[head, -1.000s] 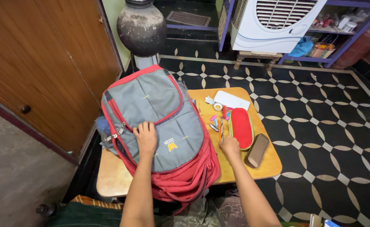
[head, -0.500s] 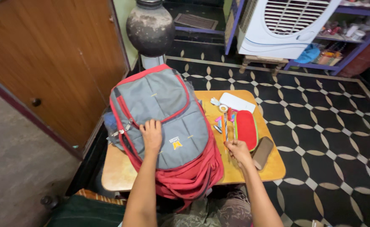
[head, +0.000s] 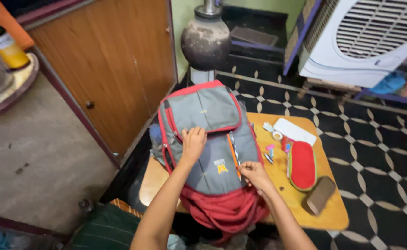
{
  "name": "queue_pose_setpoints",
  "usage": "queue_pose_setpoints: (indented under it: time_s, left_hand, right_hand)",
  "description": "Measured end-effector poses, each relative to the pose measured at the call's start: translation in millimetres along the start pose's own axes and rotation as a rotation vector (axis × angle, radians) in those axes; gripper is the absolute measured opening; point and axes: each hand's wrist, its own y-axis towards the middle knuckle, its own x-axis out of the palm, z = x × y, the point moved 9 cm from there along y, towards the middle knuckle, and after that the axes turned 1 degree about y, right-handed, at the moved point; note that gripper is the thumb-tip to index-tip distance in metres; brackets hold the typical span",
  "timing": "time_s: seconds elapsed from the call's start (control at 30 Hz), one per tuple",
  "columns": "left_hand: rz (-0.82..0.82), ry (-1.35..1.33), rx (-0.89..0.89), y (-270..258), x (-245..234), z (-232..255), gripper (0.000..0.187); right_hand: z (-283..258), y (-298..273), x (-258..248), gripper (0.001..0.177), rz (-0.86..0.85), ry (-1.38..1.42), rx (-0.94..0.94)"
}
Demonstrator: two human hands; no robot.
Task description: The person sits at a small table and untangles a pair of earphones, then packs items one at a time into a backpack, including a notebook, a striped cloth, a pencil case, and a pair of glasses, opening and closing the backpack compartments.
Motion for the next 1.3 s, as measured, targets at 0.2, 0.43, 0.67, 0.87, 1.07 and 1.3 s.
queue_pose_setpoints:
  time_s: [0.2, 0.43, 0.67, 0.87, 1.07, 1.3]
  left_hand:
    - [0.125, -0.109, -0.044, 77.0, -68.4, -8.5, 0.013]
    - [0.051, -0.18, 0.025, 107.6, -90.2, -6.2, 0.011]
    - [0.031, -0.171, 0.08, 99.4, -93.9, 0.9, 0.011]
    - [0.019, -0.211, 0.049, 82.8, -81.2, 4.9, 0.008]
    - [-0.002, -0.193, -0.045, 30.7, -38.6, 5.4, 0.012]
    - [-0.127, -0.033, -0.221, -40.0, 24.8, 22.5, 0.029]
  right_hand:
    - [-14.1, 64.3, 53.0, 0.018, -0.051, 0.15, -0.057]
    - [-58.2, 186.3, 105.9, 0.016, 0.11, 0.4, -0.097]
    - [-108.8, 280.0, 169.9, 0.017, 0.033, 0.464, -0.099]
    - [-102.8, 308.3, 158.0, 0.02, 0.035, 0.327, -0.147]
    - [-44.9, 230.2, 96.3, 0.024, 0.009, -0.046, -0.148]
    - [11.9, 84.3, -62.7, 0.036, 0.261, -0.043, -0.165]
